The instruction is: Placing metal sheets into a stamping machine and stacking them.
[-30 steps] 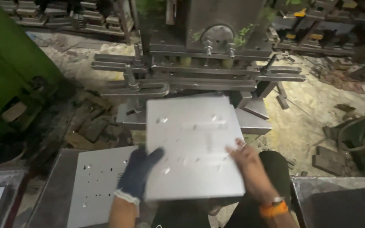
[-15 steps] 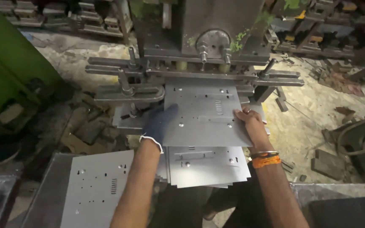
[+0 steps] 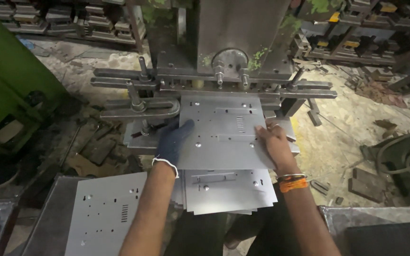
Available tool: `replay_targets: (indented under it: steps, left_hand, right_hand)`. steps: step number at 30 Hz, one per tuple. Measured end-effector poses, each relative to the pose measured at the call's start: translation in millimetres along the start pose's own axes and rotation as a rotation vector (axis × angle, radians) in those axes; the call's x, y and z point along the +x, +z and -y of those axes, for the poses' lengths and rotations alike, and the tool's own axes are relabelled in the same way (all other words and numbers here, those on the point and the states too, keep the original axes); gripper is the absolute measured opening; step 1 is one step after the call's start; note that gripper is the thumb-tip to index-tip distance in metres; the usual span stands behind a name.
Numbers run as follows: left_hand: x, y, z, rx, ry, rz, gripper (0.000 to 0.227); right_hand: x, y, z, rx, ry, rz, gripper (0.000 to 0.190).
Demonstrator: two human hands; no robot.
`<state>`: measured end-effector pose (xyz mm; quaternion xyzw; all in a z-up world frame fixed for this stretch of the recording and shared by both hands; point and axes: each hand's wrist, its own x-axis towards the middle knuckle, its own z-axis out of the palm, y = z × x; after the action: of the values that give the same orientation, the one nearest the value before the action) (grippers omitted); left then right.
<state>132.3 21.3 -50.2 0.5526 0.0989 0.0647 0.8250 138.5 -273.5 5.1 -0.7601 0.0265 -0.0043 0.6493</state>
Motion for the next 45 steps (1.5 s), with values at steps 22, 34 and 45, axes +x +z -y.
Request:
replay_targets:
  steps: [22, 34, 45]
  left_hand:
    - [-134, -15, -8, -0.304, -0.390, 0.528, 0.060]
    - [-77, 12, -24, 0.610, 0.790, 0.386, 0.069]
    - [-32, 4, -9, -0.218, -0.157, 0.021, 0.037]
  right_hand:
    - [-24, 57, 46, -1.097, -0.320, 0.482, 0.114]
    - [-18, -17, 20, 0.143, 0.138, 0.155, 0.057]
    - [-8, 0, 20, 0.228, 0.119, 0.082, 0.045]
